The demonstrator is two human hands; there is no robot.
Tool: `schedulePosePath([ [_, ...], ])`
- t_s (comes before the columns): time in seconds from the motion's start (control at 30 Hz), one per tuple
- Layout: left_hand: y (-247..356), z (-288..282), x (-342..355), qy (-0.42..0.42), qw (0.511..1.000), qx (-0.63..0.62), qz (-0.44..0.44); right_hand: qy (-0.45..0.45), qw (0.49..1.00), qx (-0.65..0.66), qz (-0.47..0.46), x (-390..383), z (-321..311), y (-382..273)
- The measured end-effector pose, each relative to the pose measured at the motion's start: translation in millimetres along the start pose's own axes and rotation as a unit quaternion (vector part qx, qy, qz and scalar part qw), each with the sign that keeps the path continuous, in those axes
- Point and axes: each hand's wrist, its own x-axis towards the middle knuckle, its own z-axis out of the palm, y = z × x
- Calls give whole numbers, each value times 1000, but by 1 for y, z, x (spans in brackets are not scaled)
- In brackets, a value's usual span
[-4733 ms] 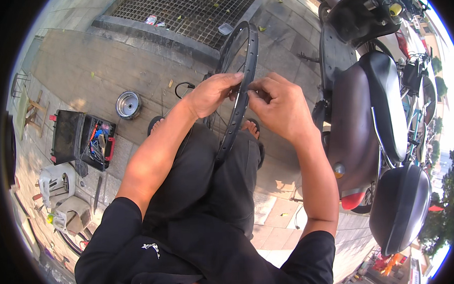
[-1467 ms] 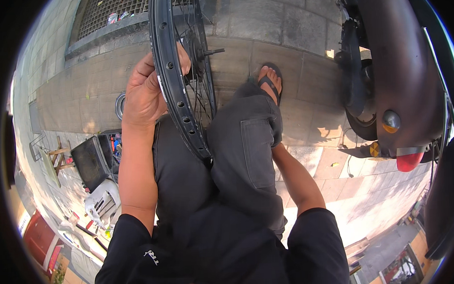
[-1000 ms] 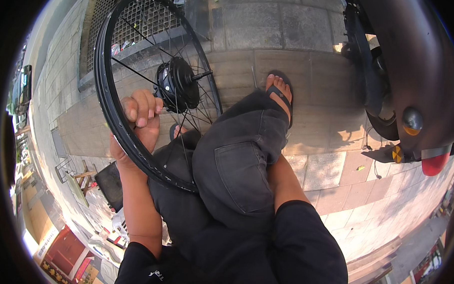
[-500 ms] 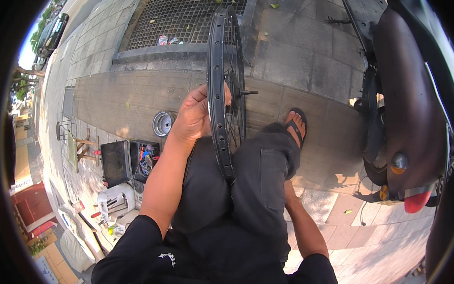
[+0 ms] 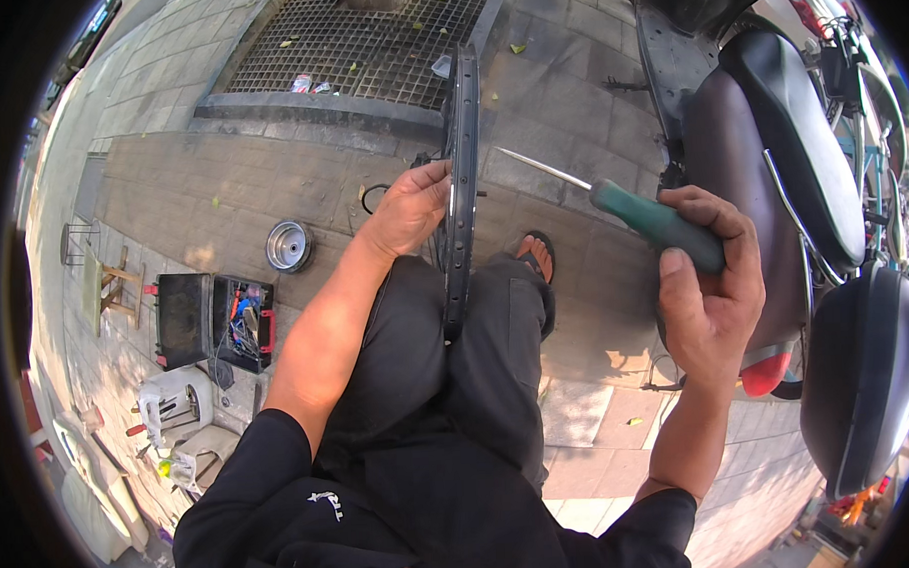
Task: The person sits on the ground and works on a bicycle wheel, using a screwdriver to adjust components on the rim and hub. The person rotates the wheel and repeatedly tightens or aligns parts along the rim.
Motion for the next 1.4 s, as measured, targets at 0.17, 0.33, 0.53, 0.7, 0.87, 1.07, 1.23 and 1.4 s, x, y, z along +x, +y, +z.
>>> schedulePosePath([
  [0.17,1,-1,-2,-10,1000,-1,13,-87,993,-61,-46,37,24,-28],
  [0.33,4,4,-4,-1,1000,18,17,-127,985,-84,-83,55,29,-44],
  [0.53,2,4,-2,-5,1000,15,17,-203,965,-125,-108,72,35,-55],
  [0.7,-1,-1,0,0,1000,19,11,-248,945,-158,-146,88,40,-68],
  [0.87,-8,-7,3,1,999,32,20,-273,938,-149,-150,91,46,-74],
  [1.07,-6,-5,2,0,1000,19,12,-275,932,-168,-167,92,52,-78],
  [1.23,-6,-2,2,12,999,23,19,-308,921,-153,-184,95,55,-82],
  [1.4,-5,1,2,18,1000,17,19,-365,894,-168,-197,100,56,-87],
])
